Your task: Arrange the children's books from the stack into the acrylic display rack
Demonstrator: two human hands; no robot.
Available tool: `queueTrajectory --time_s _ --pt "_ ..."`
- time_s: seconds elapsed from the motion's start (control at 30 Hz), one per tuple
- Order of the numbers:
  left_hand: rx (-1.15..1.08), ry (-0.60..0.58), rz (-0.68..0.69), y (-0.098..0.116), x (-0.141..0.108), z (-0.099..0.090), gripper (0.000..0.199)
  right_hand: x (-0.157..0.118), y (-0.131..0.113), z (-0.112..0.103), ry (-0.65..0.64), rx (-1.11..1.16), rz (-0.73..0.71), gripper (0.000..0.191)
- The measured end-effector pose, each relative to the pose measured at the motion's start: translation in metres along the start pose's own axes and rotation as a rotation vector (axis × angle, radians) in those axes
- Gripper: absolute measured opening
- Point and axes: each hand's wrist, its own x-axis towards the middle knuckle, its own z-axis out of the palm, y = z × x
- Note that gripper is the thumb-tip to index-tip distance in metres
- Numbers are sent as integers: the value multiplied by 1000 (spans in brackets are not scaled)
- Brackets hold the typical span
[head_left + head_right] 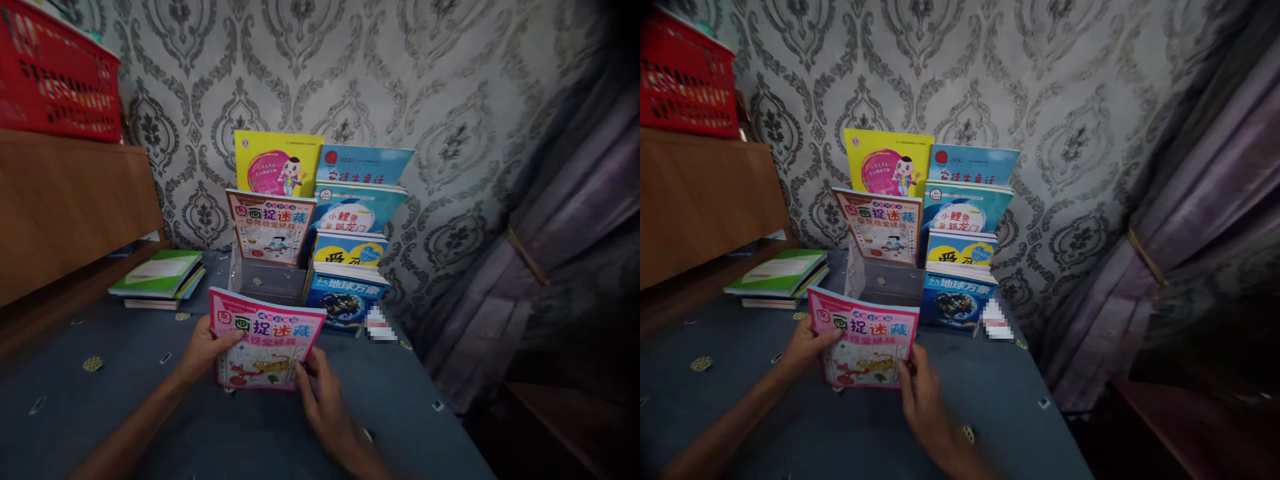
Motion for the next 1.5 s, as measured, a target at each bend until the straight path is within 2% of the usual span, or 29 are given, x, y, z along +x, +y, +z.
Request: queueTrajectory --time_s 0.23,0.47,0.67,1.0,1.17,1.37,1.5 --pt "-82 -72 -149 -22 -8 -6 45 -17 21 8 -24 -89 -6 24" --pt "-107 -115 -171 -18 -9 -6 43 -17 26 10 30 -142 -67 20" --pt "-131 -118 -200 -15 -9 -4 44 -19 30 12 35 -98 -16 21" --pt "-146 -109 -194 -8 -10 0 41 -22 31 13 47 -123 -4 23" --pt "-141 -104 -183 -11 -9 -2 42 -21 27 12 33 -109 -7 22" --pt "-129 -161 -130 -15 -10 -4 36 -20 27 10 20 -85 -10 20" --pt "-115 -147 -131 -15 -10 -5 39 -20 27 10 5 -71 16 18"
